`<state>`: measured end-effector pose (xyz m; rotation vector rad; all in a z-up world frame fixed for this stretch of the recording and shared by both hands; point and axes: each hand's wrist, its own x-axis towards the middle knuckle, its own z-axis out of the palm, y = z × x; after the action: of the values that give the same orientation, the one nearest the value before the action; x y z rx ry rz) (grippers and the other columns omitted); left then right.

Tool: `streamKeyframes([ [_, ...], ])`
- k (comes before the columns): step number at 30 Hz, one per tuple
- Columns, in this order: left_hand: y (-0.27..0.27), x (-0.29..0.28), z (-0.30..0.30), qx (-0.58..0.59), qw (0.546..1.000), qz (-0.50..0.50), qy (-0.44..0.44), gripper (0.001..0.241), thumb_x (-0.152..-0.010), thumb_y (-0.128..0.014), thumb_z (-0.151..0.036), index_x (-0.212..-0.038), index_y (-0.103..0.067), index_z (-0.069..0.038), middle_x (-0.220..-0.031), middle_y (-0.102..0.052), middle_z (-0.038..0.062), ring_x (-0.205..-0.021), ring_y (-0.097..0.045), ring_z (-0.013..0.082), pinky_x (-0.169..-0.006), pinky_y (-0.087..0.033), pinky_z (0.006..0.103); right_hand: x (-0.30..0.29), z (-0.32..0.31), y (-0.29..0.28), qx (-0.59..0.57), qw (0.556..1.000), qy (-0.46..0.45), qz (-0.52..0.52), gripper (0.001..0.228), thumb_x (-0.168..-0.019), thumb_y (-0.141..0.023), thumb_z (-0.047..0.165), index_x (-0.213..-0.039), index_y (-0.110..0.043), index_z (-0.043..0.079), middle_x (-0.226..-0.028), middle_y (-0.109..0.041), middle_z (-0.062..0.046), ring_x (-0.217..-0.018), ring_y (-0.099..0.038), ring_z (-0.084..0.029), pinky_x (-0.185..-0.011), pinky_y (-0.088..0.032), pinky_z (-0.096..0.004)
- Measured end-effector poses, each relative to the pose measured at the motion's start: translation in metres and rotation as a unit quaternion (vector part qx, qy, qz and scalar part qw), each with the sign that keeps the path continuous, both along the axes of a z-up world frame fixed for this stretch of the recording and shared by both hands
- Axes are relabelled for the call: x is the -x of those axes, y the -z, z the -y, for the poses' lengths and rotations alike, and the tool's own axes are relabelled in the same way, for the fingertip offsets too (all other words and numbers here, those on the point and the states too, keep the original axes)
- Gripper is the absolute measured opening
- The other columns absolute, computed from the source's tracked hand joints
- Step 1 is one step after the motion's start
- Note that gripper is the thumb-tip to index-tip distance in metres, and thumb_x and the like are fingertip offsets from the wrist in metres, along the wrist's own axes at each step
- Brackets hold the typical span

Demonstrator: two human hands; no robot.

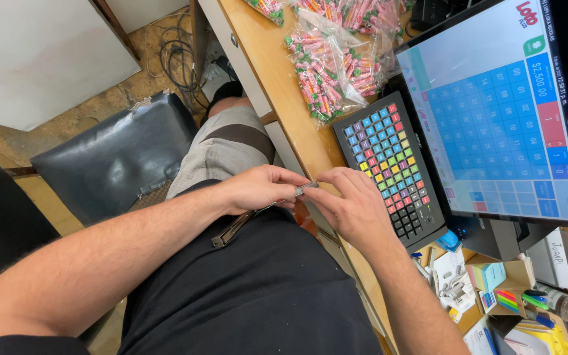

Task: The person manipulates a blue stapler by hand, opening the casing and adjusting internal metal components before reaching into a cabinet to retrieve a box of staples.

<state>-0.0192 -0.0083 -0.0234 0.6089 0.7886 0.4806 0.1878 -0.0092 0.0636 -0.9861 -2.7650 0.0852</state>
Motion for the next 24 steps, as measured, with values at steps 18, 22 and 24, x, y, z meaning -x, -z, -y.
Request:
streamKeyframes([
  [18,-0.025,0.0,-0.004,0.017,1.0,-0.002,-0.009,0.045,-0.09,-0.065,-0.007,-0.134,-0.065,0.002,-0.109,-0.077,0.02,-0.086,-0.064,0.0115,-0.086,-0.065,0.0273,-0.002,0.007,0.002,-0.056,0.998,0.041,-0.011,0.017,-0.096,-0.073,0.022,-0.112,-0.074,0.029,-0.1,-0.061,0.001,-0.091,-0.066,-0.017,-0.085,-0.052,-0.035],
  [22,-0.012,-0.003,0.001,0.001,1.0,-0.006,-0.001,0.044,-0.091,-0.065,-0.008,-0.134,-0.066,0.001,-0.11,-0.077,0.019,-0.087,-0.064,0.0102,-0.087,-0.065,0.0265,-0.014,0.007,0.011,-0.073,0.997,0.018,-0.002,0.016,-0.097,-0.072,0.023,-0.112,-0.074,0.028,-0.102,-0.061,-0.001,-0.094,-0.066,-0.02,-0.087,-0.052,-0.037],
  [24,-0.009,-0.005,0.002,-0.011,1.0,-0.008,0.006,0.045,-0.093,-0.064,-0.009,-0.136,-0.063,0.002,-0.113,-0.077,0.019,-0.089,-0.063,0.0099,-0.088,-0.064,0.0265,-0.019,0.004,0.015,-0.085,0.996,-0.014,-0.008,0.014,-0.099,-0.068,0.022,-0.11,-0.074,0.028,-0.1,-0.061,-0.001,-0.094,-0.066,-0.019,-0.086,-0.051,-0.037],
])
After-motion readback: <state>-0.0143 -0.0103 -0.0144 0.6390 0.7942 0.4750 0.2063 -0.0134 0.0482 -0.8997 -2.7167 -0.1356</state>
